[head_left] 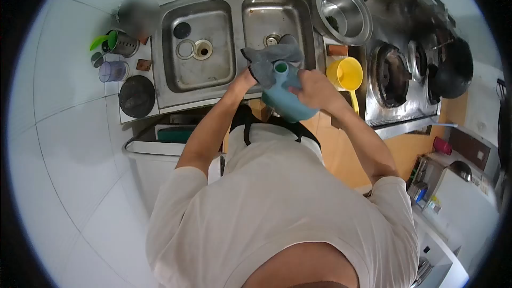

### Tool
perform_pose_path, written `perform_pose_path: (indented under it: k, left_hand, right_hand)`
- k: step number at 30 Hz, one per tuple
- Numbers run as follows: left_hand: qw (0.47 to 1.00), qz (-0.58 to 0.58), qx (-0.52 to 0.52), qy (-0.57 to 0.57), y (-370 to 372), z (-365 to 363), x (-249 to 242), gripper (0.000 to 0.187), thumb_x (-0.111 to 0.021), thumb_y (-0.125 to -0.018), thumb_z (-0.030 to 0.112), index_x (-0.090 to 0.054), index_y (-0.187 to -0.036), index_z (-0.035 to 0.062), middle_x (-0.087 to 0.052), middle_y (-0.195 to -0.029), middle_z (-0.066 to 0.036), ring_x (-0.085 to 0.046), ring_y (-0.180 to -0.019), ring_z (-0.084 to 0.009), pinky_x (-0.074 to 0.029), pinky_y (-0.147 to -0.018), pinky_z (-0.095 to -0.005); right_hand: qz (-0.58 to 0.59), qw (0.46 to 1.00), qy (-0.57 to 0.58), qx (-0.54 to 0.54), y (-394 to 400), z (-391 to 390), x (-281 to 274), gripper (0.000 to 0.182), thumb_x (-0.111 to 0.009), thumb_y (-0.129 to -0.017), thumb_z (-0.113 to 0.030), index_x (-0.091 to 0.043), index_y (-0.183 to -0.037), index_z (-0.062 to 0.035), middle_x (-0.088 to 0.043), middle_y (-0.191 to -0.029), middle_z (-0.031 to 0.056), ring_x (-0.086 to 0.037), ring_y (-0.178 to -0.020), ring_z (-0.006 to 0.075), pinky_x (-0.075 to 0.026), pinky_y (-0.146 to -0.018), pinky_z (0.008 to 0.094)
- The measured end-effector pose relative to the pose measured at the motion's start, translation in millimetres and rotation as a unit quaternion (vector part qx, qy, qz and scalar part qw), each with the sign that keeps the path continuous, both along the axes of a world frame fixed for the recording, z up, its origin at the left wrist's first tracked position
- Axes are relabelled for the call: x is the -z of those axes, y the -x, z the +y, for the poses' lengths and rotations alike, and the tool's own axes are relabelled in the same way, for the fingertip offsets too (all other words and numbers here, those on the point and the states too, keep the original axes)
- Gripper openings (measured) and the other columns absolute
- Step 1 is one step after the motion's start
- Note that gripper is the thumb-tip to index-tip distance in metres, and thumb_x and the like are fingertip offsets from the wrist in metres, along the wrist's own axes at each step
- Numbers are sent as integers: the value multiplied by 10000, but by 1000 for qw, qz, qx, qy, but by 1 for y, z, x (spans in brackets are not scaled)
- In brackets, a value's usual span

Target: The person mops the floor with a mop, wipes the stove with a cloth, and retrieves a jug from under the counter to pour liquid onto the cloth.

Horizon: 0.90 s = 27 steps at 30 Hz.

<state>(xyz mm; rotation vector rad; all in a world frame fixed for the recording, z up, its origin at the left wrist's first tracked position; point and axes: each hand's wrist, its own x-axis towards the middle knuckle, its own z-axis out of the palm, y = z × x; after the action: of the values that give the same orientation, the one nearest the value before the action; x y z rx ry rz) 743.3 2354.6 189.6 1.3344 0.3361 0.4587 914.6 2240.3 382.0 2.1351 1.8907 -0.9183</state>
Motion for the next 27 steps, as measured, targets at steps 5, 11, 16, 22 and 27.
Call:
perform_pose_path:
  k: [5, 11, 16, 22, 27]
  left_hand:
    - [990, -97, -80, -71, -16, 0, -8, 296, -616, -893, 135, -605, -1171, 34, -629, -1059, -29, -565, -946, -119, -478, -841, -285]
    - [995, 73, 37, -61, -2, 15, -2, 357, -648, -856, 153, -592, -1189, 37, -622, -1140, -86, -564, -1043, -204, -441, -942, -331]
    - [973, 1, -20, -231, -10, -7, -34, 382, -689, -779, 178, -616, -1129, 45, -636, -1121, -134, -585, -1057, -313, -444, -937, -374]
    - [891, -56, 32, -449, -29, -7, -56, 330, -668, -746, 137, -643, -1065, 53, -643, -1083, -168, -594, -1037, -376, -458, -919, -442]
    - [882, -44, -16, -468, -32, -6, -68, 276, -664, -735, 123, -659, -1000, 47, -656, -1037, -162, -604, -1003, -379, -469, -884, -457]
  right_hand:
    - [24, 997, -38, 69, 5, 5, 9, 392, -676, -820, -293, -624, -885, 91, -645, -900, 304, -621, -924, 453, -480, -839, 493]
    - [20, 995, -17, 99, 8, 3, 4, 392, -676, -821, -294, -630, -903, 87, -650, -909, 294, -627, -944, 433, -482, -859, 477]
    - [44, 987, -43, 145, 1, -17, 15, 440, -726, -780, -295, -644, -995, 80, -661, -893, 274, -642, -913, 412, -495, -827, 457]
    - [129, 929, -48, 342, 18, -45, -3, 531, -787, -710, -299, -642, -1101, 30, -665, -921, 244, -665, -904, 317, -493, -778, 393]
    - [298, 814, -374, 329, 4, -138, 77, 851, -836, -644, -320, -452, -1343, -24, -572, -1193, 141, -550, -1127, 260, -453, -893, 390]
